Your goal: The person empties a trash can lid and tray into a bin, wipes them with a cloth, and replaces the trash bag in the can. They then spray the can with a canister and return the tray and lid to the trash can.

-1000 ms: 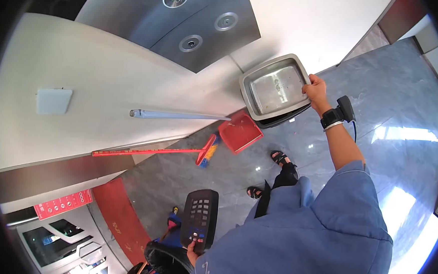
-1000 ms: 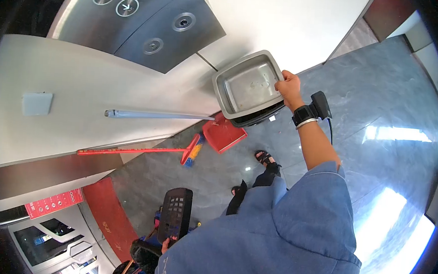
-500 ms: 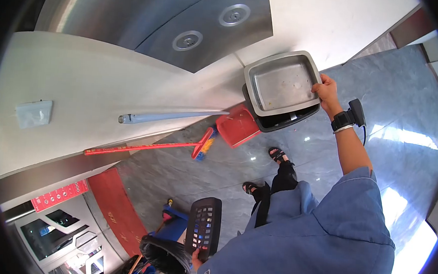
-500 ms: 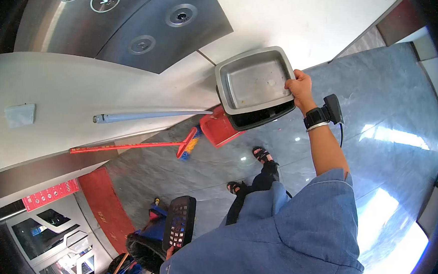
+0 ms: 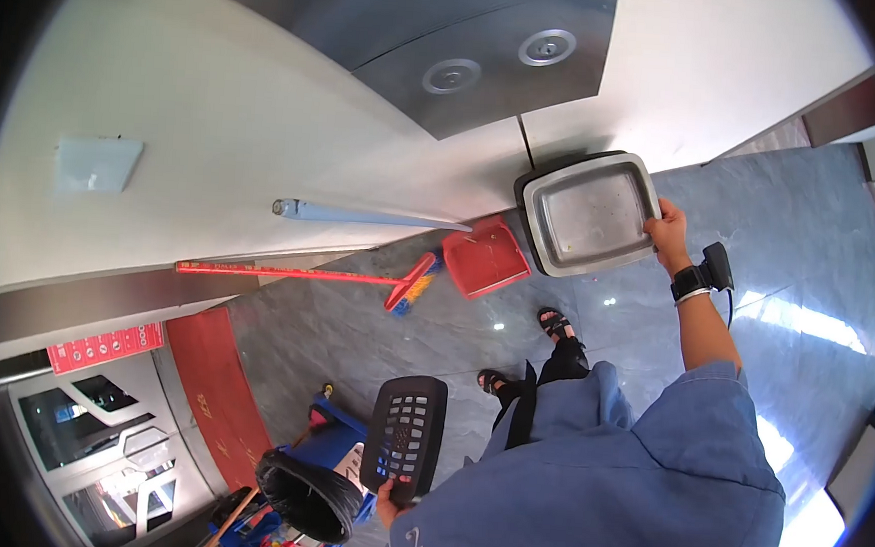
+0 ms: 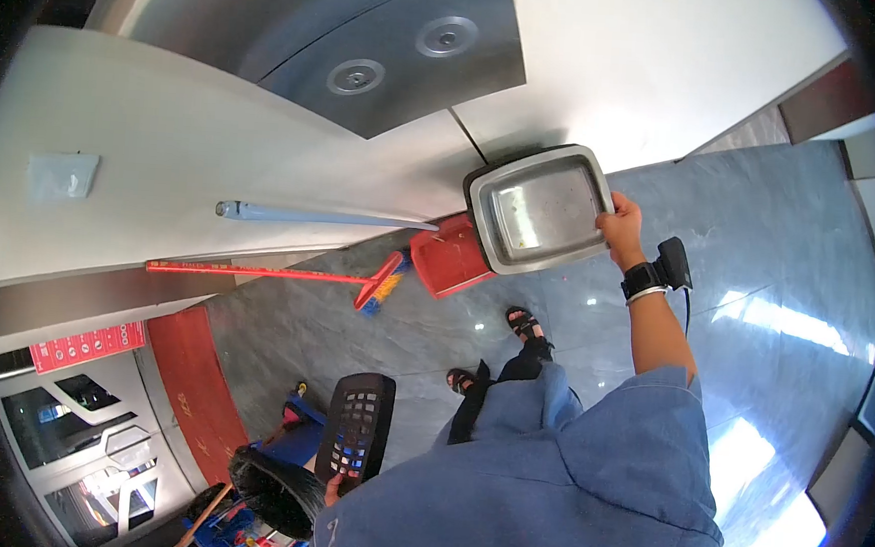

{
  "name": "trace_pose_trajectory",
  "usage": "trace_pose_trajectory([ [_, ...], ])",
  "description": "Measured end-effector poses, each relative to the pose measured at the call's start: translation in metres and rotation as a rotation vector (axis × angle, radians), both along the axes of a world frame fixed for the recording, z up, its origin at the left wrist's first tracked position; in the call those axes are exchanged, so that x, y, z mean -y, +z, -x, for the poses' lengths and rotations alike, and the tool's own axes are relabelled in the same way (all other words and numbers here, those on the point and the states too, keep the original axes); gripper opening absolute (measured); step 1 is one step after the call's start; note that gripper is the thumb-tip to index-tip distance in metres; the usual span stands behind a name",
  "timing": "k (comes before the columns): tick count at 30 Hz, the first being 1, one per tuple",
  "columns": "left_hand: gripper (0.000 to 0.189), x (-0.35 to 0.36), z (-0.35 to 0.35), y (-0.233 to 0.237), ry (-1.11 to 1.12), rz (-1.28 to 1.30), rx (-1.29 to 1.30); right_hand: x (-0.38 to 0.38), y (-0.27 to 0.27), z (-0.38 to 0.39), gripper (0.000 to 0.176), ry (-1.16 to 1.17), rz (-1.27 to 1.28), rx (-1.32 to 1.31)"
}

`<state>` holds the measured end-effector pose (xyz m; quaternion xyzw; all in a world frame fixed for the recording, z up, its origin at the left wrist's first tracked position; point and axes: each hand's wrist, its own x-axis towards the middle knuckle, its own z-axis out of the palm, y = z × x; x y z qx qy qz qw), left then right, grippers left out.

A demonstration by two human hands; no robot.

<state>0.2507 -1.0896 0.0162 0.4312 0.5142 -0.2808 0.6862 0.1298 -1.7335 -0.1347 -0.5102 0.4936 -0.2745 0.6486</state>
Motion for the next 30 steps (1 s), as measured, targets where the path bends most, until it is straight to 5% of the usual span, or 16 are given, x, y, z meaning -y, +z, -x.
trace_pose_trajectory([
  [7,0.016,0.022,0.013,0.006,0.047,-0.078,0.123,0.006,-0.020,-0.011,0.023,0.064,0.061,-0.127],
  [10,0.015,0.031,0.022,0.007,0.033,-0.082,0.215,0.006,-0.013,-0.015,0.015,0.208,0.455,-0.561],
  [16,0.013,0.078,0.038,0.035,-0.232,-0.314,0.530,0.006,0.025,-0.019,0.022,0.497,0.578,-1.010],
  [17,0.014,0.065,0.031,0.028,0.030,-0.133,0.328,0.006,0.020,-0.017,0.020,0.506,0.653,-1.024],
  [24,0.031,0.070,0.029,0.033,0.215,-0.133,0.409,0.002,0.026,-0.013,0.018,0.676,0.726,-1.101],
  [28,0.039,0.081,0.028,0.054,0.262,-0.141,0.529,0.018,-0.020,-0.001,0.017,0.717,0.872,-1.187],
  [30,0.035,0.076,0.030,0.054,0.275,-0.130,0.570,0.048,-0.071,0.010,0.016,1.280,1.154,-1.447],
])
